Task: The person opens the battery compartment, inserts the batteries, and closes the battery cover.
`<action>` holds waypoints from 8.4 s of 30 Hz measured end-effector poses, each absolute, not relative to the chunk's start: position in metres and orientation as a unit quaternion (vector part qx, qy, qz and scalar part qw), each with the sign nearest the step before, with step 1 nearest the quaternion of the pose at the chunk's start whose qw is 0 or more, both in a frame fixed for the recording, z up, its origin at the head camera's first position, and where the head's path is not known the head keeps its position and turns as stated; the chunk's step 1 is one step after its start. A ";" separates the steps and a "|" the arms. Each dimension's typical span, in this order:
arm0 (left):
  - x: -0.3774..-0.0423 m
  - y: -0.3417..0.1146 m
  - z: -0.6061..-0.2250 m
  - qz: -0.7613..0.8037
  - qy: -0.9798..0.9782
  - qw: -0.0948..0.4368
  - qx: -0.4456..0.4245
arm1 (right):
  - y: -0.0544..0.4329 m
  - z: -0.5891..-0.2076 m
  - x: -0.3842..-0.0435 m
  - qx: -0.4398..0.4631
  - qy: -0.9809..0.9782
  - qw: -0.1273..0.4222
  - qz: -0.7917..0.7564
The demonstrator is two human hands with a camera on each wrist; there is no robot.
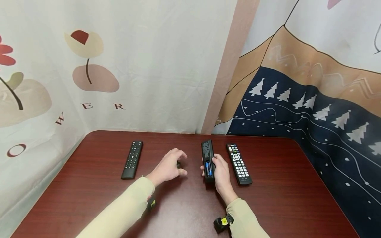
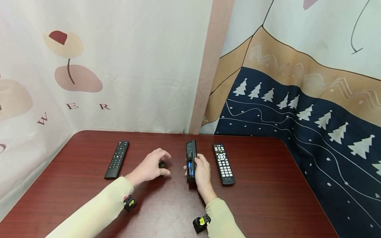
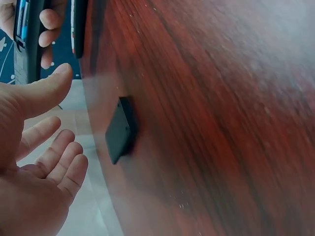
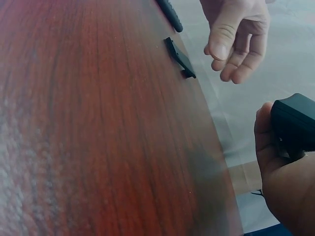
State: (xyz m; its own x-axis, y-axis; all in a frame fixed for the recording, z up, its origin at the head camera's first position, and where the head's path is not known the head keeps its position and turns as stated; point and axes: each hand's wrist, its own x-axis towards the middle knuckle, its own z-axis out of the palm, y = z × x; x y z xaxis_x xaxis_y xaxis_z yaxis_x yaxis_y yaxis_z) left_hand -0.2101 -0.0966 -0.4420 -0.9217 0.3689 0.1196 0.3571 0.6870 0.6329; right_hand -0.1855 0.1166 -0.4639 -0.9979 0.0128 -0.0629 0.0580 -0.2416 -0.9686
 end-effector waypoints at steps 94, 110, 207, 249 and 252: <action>-0.199 -0.076 -0.436 0.381 0.887 -0.075 0.251 | 0.108 -0.466 -0.186 0.027 0.669 0.021 -0.742; -0.195 -0.065 -0.429 0.381 0.880 -0.081 0.270 | 0.104 -0.467 -0.189 0.047 0.720 -0.018 -0.692; -0.182 -0.052 -0.441 0.321 0.872 -0.077 0.362 | 0.117 -0.463 -0.192 0.074 0.719 -0.049 -0.689; -0.198 -0.105 -0.447 0.186 0.934 -0.169 0.252 | 0.158 -0.452 -0.196 0.055 0.754 -0.017 -0.654; -0.199 -0.110 -0.448 0.177 0.939 -0.170 0.241 | 0.162 -0.452 -0.196 0.054 0.759 -0.024 -0.649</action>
State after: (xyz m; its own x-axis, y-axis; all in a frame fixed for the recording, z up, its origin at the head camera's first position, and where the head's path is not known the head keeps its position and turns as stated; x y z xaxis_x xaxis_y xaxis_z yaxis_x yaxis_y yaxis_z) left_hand -0.1994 -0.1096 -0.4480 -0.8255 0.3927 0.4054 0.5136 0.8206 0.2507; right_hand -0.1956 0.1623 -0.4517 -0.9930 0.1128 -0.0336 0.0507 0.1522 -0.9871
